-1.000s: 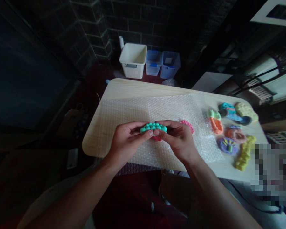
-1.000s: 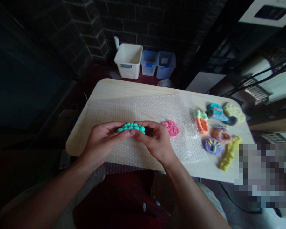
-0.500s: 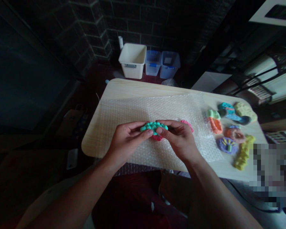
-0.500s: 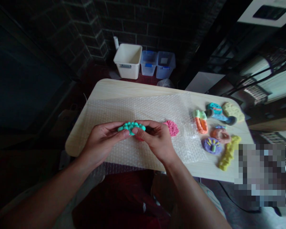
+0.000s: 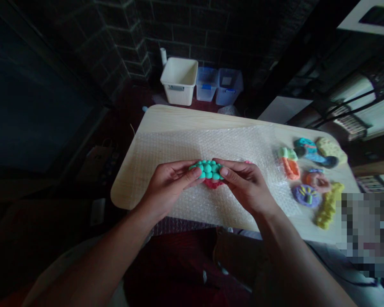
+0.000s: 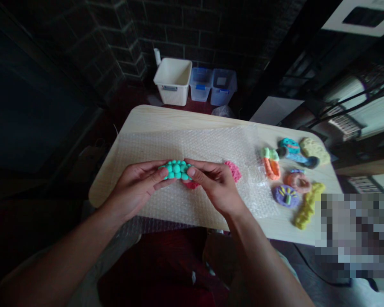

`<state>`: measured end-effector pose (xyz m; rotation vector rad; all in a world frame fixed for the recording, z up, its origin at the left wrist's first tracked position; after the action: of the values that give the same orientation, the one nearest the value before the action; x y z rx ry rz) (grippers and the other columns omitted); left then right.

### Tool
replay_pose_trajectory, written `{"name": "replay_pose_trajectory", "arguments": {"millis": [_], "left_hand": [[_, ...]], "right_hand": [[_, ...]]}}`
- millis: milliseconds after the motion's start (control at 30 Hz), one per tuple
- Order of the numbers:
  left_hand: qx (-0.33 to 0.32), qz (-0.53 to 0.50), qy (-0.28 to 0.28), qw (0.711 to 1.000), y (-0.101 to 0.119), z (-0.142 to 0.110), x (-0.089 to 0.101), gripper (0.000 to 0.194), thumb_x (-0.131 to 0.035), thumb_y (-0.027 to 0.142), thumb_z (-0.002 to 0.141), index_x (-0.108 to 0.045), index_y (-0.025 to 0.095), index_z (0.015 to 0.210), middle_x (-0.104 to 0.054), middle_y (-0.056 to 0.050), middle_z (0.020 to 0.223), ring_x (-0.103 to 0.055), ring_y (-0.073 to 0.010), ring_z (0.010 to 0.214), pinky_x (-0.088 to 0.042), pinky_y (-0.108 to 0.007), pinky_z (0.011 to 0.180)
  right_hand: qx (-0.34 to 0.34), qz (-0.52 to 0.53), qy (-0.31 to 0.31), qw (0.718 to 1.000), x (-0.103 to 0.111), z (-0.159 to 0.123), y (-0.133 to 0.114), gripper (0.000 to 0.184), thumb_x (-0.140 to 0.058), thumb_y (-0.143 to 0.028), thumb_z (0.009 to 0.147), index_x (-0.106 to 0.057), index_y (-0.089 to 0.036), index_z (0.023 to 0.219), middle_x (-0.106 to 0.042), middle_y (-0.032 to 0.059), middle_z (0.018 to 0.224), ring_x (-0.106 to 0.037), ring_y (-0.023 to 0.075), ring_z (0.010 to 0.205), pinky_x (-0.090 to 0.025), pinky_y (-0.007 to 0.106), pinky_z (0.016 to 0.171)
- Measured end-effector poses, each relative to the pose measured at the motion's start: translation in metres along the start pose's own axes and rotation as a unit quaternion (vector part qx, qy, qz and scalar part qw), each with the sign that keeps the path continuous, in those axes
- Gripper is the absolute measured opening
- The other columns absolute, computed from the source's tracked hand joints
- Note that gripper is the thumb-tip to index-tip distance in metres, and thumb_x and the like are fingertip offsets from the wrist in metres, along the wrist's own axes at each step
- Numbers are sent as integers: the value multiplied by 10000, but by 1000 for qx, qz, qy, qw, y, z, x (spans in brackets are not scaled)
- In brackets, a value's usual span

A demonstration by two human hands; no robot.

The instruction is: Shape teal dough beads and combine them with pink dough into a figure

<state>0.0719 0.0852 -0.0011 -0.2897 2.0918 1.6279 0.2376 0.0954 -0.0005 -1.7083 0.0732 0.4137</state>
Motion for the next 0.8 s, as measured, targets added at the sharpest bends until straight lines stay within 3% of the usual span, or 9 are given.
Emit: {"name": "replay_pose_trajectory", "arguments": {"millis": [133,300,500,800], "left_hand": [[-12,55,-6,998,1,-2,-1,383,-943,253,816,-852,214,1186,-846,-100,1209,-804,-255,1123,-626,-356,1050],[-34,78,55,995,1,-4,6,372,-994,248,729,-862,197,1073,-873,-82,1060,-832,-222,956,-663,-295,898],[-33,75,66,994,-1,-4,9,353,-1000,245,711,-861,182,1030,-875,-87,1019,-834,-219,896,-673,-304,862],[-21,60,-10,998,-1,-1,0,340,-893,192,862,-846,221,1197,-849,-80,1204,-797,-225,1124,-610,-311,1039]], "right_hand": [[6,9,-22,1000,-8,0,-1,344,-951,-374,816,-868,-293,1140,-871,45,1061,-801,200,903,-666,359,838],[49,1,-15,999,-17,-1,-6,384,-1001,-243,731,-866,-273,1090,-867,34,1015,-795,192,862,-676,373,857],[54,-4,-6,999,-20,-1,-4,348,-997,-238,736,-868,-249,1059,-864,35,955,-780,169,818,-664,334,824],[2,12,-26,1000,-8,-1,-1,323,-930,-365,845,-862,-303,1155,-862,38,1019,-760,176,791,-639,352,781]]}}
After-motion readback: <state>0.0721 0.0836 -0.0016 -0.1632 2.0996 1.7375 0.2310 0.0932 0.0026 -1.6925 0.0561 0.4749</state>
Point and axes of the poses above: each hand's wrist, its own z-axis towards the middle knuckle, its own x-axis out of the back of the hand, y = z × x, the point moved 10 cm from there along z, towards the middle knuckle
